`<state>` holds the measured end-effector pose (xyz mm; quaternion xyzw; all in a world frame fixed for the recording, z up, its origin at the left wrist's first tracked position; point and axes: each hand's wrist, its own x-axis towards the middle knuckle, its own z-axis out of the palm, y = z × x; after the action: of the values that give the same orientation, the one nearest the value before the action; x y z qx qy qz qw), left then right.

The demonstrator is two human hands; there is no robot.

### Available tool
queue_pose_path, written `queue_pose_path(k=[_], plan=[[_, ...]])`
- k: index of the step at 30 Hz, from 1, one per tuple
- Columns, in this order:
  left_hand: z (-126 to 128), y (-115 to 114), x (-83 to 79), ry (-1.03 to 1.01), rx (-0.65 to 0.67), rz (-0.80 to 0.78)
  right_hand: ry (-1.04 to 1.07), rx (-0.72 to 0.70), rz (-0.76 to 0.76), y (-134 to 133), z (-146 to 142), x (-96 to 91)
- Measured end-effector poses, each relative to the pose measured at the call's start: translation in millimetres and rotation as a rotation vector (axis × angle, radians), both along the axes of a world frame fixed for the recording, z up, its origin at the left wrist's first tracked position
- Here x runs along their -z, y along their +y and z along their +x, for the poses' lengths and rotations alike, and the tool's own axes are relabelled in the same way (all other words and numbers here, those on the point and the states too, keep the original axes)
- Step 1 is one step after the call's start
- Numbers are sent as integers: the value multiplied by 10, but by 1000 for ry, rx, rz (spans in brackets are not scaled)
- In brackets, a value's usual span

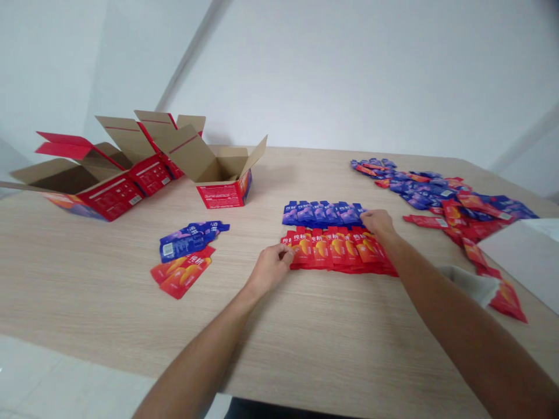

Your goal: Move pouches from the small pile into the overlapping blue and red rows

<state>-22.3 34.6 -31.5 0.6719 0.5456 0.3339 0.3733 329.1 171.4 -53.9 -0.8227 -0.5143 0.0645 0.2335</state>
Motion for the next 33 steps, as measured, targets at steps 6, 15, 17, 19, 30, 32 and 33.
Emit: queue_pose_path(k=[6, 15, 17, 19, 30, 32, 33], plan=[[-47, 6, 39, 36, -2, 61, -62, 24, -52, -125, -65, -129], [-330, 200, 43, 323, -196, 184, -115, -308, 155, -573, -1135, -237], [-422, 263, 65, 420, -236, 185, -58, -446, 209, -689, -1484, -198], [-510, 317, 87, 509, -280, 190, 9, -539, 271, -791, -1816, -159], [-1113, 377, 79, 886, -794, 76, 260, -795, 328, -1036, -2744, -109], [-1201, 398, 124, 880, -850, -5, 285, -816, 332, -1066, -2745, -96], [-1221, 408, 146, 871, -857, -38, 295, -821, 334, -1081, -2738, -91]])
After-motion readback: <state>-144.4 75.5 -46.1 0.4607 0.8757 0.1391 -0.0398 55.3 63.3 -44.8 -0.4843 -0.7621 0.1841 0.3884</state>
